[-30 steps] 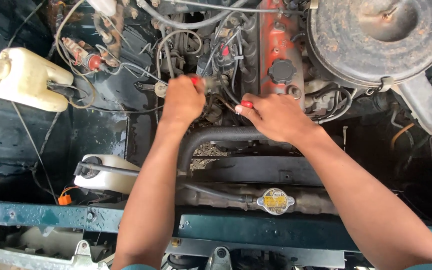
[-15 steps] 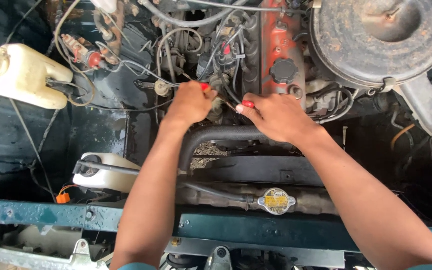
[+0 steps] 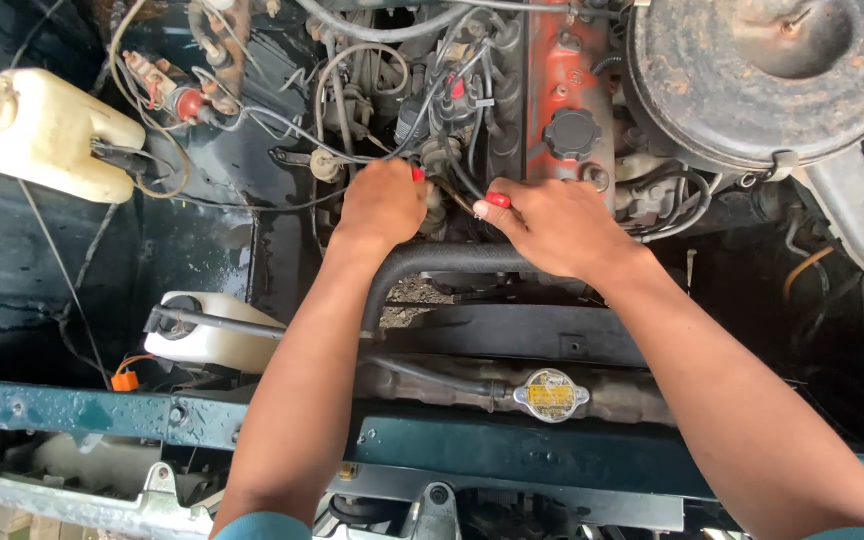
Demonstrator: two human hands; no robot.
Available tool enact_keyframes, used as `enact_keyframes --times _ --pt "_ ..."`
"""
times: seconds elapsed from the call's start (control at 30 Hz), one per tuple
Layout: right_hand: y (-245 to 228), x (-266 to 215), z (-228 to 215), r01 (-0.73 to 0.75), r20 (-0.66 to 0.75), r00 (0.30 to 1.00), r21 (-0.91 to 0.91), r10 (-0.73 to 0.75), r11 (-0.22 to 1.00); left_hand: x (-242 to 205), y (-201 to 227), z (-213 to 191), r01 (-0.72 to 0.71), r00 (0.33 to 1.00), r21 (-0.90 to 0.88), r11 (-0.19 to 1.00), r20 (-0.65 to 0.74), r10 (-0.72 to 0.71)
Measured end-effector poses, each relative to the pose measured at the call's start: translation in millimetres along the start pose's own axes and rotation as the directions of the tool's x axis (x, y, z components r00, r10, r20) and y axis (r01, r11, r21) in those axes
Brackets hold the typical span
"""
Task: The person scrubs the engine bay of a vehicle using a small brush with red handles. They clean around the valve cover, hoses, and the air filter housing, moving the brush across various surfaces to remove dirt and grime.
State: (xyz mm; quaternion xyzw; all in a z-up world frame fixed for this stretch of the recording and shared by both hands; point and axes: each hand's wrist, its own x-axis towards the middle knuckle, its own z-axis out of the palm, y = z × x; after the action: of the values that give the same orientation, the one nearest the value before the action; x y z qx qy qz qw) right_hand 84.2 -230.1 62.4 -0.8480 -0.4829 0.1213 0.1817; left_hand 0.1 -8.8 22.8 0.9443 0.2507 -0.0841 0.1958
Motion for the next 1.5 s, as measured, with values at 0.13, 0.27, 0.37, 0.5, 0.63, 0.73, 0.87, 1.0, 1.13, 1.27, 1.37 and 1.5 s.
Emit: enact_keyframes --times 0.13,0.27,0.37,0.5,0.63,0.73,0.87,1.0,1.13,1.27,1.37,1.5 --pt "-4 -2 0 -0.004 0.003 1.0 -0.013 0.004 1.0 5 -7 3 -0.006 0.999 -0.037 0.999 -0.046 0.004" --pt "-3 -2 2 0.001 -0.003 1.0 -0.021 -0.001 1.0 18 -20 13 0.041 0.998 0.05 0.998 -0.039 -0.039" --pt "-4 -2 3 0.003 -0.003 1.0 -0.03 -0.003 1.0 12 -13 0 0.049 0.992 0.018 0.999 -0.113 -0.046" --pt "-6 -2 6 0.001 0.018 1.0 -0.065 0.0 0.998 6 -11 -16 0.012 0.98 -0.082 0.997 -0.198 -0.028" --pt "-15 4 -6 -0.062 0.198 0.977 -0.11 0.083 0.992 -68 26 -90 0.181 0.982 -0.102 0.978 -0.028 -0.184" --pt "-13 5 -7 -0.067 0.19 0.978 -0.115 0.089 0.991 -128 21 -118 0.007 0.981 -0.295 0.955 -0.185 -0.065" --pt "-7 3 4 -0.032 0.103 0.994 -0.096 0.042 0.995 -186 -7 -95 -0.224 0.852 -0.146 0.964 -0.509 0.121" --pt "-4 -1 8 0.005 -0.006 1.0 -0.07 -0.006 0.998 -196 -70 -27 0.007 0.912 0.228 0.974 -0.4 0.087" --pt "-3 0 11 0.014 0.011 1.0 -0.099 -0.013 0.995 -192 -69 -29 -0.072 0.869 0.118 0.99 -0.479 0.12" --pt "-2 2 13 0.005 -0.002 1.0 -0.112 -0.006 0.994 -191 -74 -30 -0.166 0.874 -0.091 0.982 -0.474 0.103" --pt "0 1 11 -0.011 -0.003 1.0 -0.107 0.011 0.994 -189 -72 -31 -0.132 0.899 -0.111 0.985 -0.432 0.072" --pt "-1 2 11 -0.022 0.014 1.0 -0.095 0.024 0.995 -188 -74 -30 -0.105 0.908 -0.098 0.99 -0.414 0.055"
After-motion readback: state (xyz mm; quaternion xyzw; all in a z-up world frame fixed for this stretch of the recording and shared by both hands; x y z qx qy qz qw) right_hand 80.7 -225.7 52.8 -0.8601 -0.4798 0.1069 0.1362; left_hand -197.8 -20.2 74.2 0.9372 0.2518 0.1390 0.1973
